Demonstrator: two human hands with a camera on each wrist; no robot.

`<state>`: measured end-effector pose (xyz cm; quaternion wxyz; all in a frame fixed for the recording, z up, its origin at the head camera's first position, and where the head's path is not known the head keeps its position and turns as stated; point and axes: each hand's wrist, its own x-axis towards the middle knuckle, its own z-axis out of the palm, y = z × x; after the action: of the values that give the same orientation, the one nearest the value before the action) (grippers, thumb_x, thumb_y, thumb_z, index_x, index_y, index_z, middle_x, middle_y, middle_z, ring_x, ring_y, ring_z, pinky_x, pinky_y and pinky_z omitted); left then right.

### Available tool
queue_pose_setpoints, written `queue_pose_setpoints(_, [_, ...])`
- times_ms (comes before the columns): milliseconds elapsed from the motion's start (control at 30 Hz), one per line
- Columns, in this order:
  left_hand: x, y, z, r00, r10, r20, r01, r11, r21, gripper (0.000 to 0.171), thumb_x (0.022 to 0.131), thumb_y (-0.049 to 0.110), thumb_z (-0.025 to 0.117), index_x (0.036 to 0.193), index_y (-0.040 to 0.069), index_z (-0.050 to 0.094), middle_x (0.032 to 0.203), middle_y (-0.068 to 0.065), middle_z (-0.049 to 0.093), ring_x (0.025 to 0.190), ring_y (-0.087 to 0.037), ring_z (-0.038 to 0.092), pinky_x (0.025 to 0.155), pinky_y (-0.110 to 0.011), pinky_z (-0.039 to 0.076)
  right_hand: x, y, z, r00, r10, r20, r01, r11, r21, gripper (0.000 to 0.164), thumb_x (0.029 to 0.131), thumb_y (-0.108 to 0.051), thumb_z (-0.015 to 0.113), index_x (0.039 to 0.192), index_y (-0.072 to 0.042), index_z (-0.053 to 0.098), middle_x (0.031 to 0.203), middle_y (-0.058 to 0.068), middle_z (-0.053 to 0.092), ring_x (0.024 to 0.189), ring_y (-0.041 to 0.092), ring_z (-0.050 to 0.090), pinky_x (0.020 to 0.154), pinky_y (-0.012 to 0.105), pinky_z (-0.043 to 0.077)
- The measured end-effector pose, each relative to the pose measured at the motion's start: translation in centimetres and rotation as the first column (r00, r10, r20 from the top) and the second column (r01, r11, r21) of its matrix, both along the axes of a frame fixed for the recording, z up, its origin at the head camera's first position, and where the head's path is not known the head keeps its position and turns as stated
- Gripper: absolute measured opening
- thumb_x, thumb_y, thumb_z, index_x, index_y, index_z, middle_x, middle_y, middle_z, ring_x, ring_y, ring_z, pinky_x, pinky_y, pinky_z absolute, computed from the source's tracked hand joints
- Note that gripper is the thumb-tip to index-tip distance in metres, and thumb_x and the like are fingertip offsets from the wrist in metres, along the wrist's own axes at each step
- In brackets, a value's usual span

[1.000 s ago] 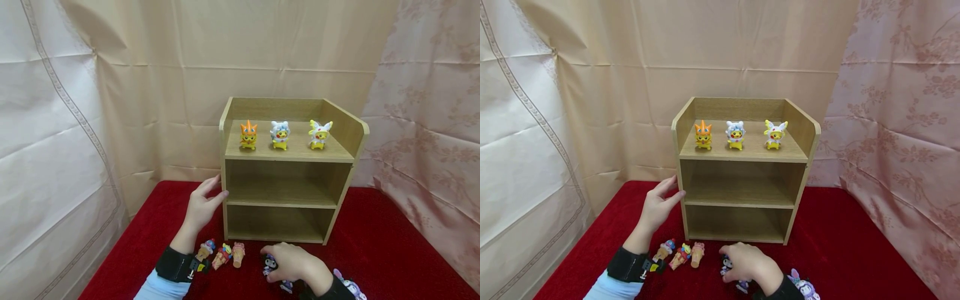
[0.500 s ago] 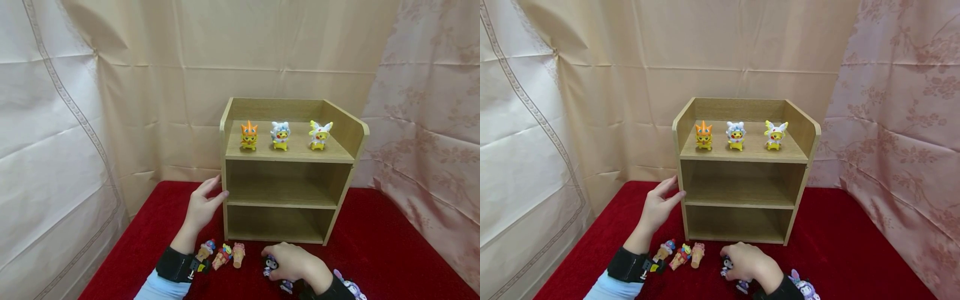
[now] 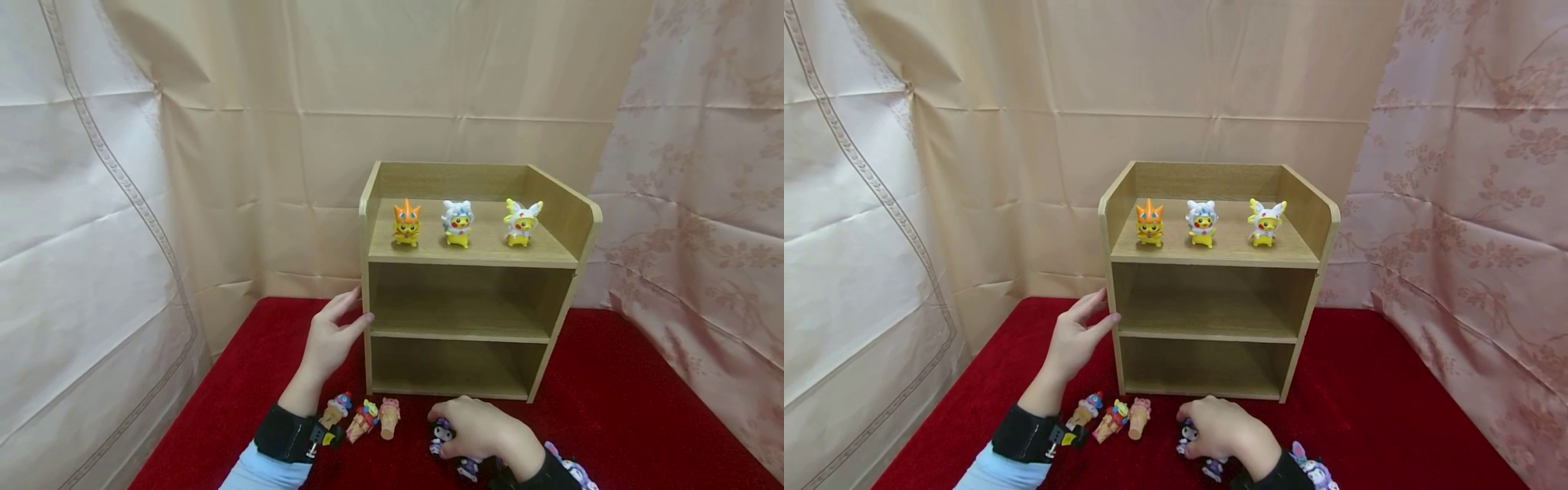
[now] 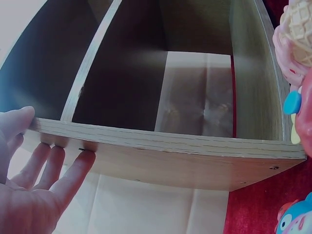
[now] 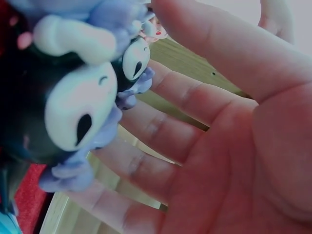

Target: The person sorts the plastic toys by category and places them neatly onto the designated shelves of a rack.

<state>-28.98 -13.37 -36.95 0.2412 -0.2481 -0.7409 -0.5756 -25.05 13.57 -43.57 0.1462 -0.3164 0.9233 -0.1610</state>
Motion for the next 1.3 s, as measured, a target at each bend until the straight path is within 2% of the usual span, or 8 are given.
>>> queue_pose_setpoints(100, [0.0,0.0,0.0,1.0,-0.006,-0.001,0.006,1.0,0.001,0.051,0.087,0.002,0.068,0.135,0.0,0.051,0.128,-0.015,0.055,0.117,-0.034,0.049,0.08,-0.035,0.054,0.0,0.1,-0.1,0.999,0.018,-0.031,-0.018,1.0,-0.004,0.038,0.08,-0.028,0.076,0.116,-0.019,0.066,0.107,-0.008,0.064,0.096,0.008,0.056,0.079,0.037,0.052])
queue_pose_setpoints(267, [-0.2,0.0,-0.2,1.0,-0.003,-0.009,0.003,1.0,-0.002,0.051,0.087,0.002,0.069,0.135,0.0,0.051,0.128,-0.015,0.055,0.117,-0.031,0.05,0.079,-0.036,0.054,0.0,0.1,-0.2,0.995,0.044,-0.09,-0.046,0.999,-0.013,0.033,0.079,-0.022,0.076,0.111,-0.018,0.068,0.103,-0.009,0.065,0.093,0.006,0.057,0.076,0.035,0.053])
queue_pose_setpoints(433, [-0.3,0.0,-0.3,1.0,0.001,-0.012,-0.001,1.0,-0.007,0.051,0.086,0.002,0.07,0.134,0.0,0.052,0.128,-0.014,0.056,0.116,-0.026,0.051,0.08,-0.036,0.055,-0.1,0.1,-0.2,0.996,0.038,-0.076,-0.04,0.999,-0.025,0.035,0.077,-0.022,0.078,0.111,-0.018,0.068,0.103,-0.009,0.065,0.091,0.006,0.057,0.074,0.034,0.052])
queue_pose_setpoints(667, [-0.2,0.0,-0.3,1.0,-0.003,-0.017,0.003,1.0,-0.007,0.051,0.086,0.002,0.069,0.134,-0.001,0.052,0.128,-0.015,0.056,0.116,-0.033,0.05,0.079,-0.037,0.055,0.0,0.1,-0.2,0.997,0.038,-0.073,-0.04,0.999,-0.028,0.032,0.077,-0.019,0.078,0.108,-0.019,0.069,0.101,-0.01,0.065,0.088,0.004,0.056,0.072,0.032,0.052])
queue_pose_setpoints(967, [-0.1,0.0,-0.2,1.0,0.0,-0.023,-0.001,1.0,-0.012,0.051,0.087,0.002,0.069,0.135,0.0,0.051,0.128,-0.015,0.055,0.116,-0.031,0.05,0.079,-0.036,0.054,-0.4,0.1,-0.2,0.994,0.049,-0.093,-0.054,0.998,-0.044,0.027,0.078,-0.017,0.077,0.104,-0.021,0.07,0.096,-0.014,0.064,0.079,0.001,0.054,0.065,0.028,0.05])
queue_pose_setpoints(1067, [-0.2,-0.1,-0.2,1.0,-0.003,-0.023,0.002,1.0,-0.012,0.051,0.087,0.003,0.069,0.135,0.001,0.051,0.128,-0.014,0.055,0.117,-0.031,0.05,0.079,-0.036,0.054,-0.5,0.1,-0.1,0.993,0.053,-0.11,-0.06,0.997,-0.057,0.027,0.079,-0.017,0.077,0.105,-0.021,0.07,0.097,-0.013,0.064,0.081,0.001,0.055,0.066,0.029,0.051])
queue_pose_setpoints(1300, [-0.2,-0.1,-0.3,1.0,-0.002,-0.021,0.002,1.0,-0.011,0.051,0.087,0.003,0.069,0.135,0.002,0.052,0.128,-0.013,0.055,0.116,-0.021,0.051,0.079,-0.034,0.055,-0.5,0.4,0.9,0.991,0.016,-0.131,-0.033,0.992,-0.123,0.027,0.081,-0.018,0.076,0.108,-0.02,0.069,0.1,-0.012,0.064,0.088,0.003,0.056,0.071,0.032,0.052])
